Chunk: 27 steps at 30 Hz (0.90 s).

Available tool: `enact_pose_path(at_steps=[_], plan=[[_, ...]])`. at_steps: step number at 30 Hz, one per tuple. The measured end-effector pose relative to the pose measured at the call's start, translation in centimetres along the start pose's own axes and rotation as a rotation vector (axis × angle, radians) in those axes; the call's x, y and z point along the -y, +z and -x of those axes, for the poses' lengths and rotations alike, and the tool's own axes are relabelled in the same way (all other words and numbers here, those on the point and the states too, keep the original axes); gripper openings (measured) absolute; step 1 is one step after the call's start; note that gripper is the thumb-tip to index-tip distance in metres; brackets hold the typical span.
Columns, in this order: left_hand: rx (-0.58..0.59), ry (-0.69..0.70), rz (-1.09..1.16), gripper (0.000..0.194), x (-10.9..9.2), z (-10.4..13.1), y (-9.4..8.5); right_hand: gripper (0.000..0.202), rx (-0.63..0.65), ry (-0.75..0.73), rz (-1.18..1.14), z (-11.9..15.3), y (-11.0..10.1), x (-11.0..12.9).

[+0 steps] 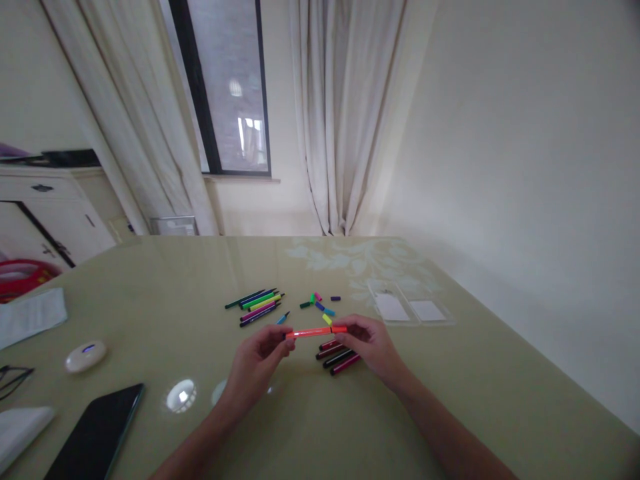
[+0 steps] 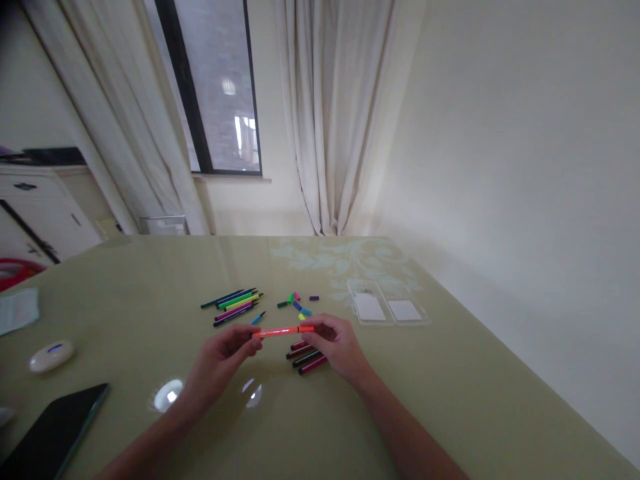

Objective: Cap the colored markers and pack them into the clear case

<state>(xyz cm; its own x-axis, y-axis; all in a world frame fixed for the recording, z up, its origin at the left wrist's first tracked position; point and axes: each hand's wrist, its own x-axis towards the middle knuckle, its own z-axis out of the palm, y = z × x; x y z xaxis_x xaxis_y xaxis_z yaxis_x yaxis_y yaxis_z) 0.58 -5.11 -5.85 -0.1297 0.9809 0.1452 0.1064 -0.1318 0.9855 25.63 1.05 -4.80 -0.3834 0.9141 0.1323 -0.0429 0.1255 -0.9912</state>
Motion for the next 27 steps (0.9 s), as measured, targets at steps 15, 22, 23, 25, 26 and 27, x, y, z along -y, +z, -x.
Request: enact_pose_path(at_steps=[15,22,23,25,26,27], plan=[[-0.008,-0.005,-0.046,0.032,0.4,0.3,-0.2,0.041,-0.006,0.148,-0.128,-0.2,-0.5,0.0],[-0.025,-0.002,-0.053,0.032,0.3,0.1,-0.6,0.046,0.005,0.215,-0.150,0.1,0.0,-0.2],[-0.021,-0.003,-0.060,0.032,0.3,0.1,-0.6,0.045,0.011,0.197,-0.137,0.1,0.0,-0.2],[-0.006,-0.010,-0.083,0.031,0.4,0.1,-0.7,0.041,0.024,0.159,-0.105,0.1,0.0,0.0],[-0.001,-0.014,-0.087,0.032,0.4,0.1,-0.7,0.039,0.030,0.146,-0.094,0.1,0.0,0.1],[-0.001,-0.019,-0.083,0.033,0.4,0.2,-0.7,0.038,0.034,0.138,-0.085,0.1,0.0,0.1]])
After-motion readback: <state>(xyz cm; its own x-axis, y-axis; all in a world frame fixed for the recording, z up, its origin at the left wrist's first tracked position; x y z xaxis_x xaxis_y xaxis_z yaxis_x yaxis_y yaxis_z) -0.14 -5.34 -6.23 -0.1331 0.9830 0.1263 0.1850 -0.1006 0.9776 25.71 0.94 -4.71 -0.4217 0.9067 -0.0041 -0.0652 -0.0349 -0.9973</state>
